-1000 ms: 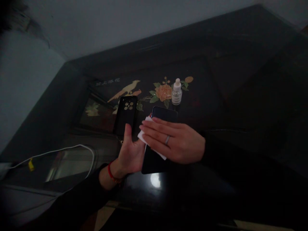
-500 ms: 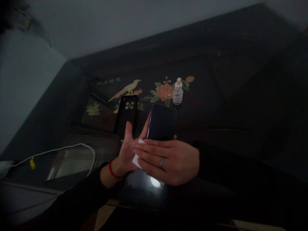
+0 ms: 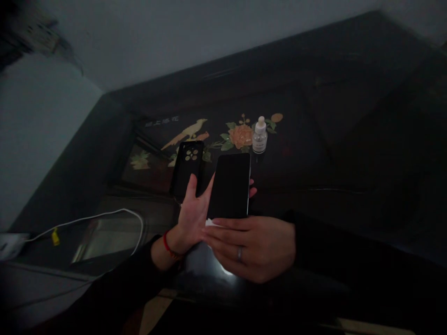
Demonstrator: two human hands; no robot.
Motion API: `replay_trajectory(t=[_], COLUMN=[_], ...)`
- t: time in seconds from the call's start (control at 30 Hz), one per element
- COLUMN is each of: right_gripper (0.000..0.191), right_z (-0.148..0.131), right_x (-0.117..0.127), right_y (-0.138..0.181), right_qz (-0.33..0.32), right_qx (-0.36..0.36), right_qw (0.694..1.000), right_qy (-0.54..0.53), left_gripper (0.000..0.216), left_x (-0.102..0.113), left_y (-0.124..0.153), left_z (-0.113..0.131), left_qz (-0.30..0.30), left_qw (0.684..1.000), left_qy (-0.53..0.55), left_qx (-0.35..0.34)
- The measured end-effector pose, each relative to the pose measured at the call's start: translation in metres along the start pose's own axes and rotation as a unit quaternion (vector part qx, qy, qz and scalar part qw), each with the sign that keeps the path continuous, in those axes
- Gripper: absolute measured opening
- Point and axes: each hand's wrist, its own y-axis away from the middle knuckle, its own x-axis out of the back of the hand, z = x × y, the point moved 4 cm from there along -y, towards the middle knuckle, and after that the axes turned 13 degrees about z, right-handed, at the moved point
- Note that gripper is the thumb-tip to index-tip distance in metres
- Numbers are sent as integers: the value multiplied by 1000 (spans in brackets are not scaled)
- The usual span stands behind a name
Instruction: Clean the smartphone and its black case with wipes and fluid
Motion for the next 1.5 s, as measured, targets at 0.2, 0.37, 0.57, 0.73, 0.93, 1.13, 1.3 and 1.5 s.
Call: replay_trajectory(t=[0.2,0.37,0.57,0.73,0.93,1.13,1.3,1.5], right_gripper=[28,27,26,29,35,31,28,33], right_z=[-16,9,29,25,38,73,94,83], right_x=[45,66,27,23,17,35,41,16], right_y=[22,59,59,19,-14,17,8,-13], right_qz=[-20,204,385,300,111,276,229,11], right_qx=[-69,-580,-618,-621,-522,-583,-525,-383], right_qw=[997,788,665,716,846,763,818,912], right_qy=[20,22,-167,-113,-23,-29,54,144], left_gripper=[57,50,59,70,59,79,82,57], left_x=[5,6,8,9,22,8,-1,2], left_y=[1,4,11,12,6,9,13,8], left_z=[5,5,0,-1,-4,-2,-5,0], left_qz=[31,44,126,103,98,34,9,46], left_qw=[999,992,949,954,981,988,992,990], left_qy=[10,-81,-184,-193,-158,-121,-94,-70], left_qx=[-12,-86,-221,-204,-62,-92,-78,-113])
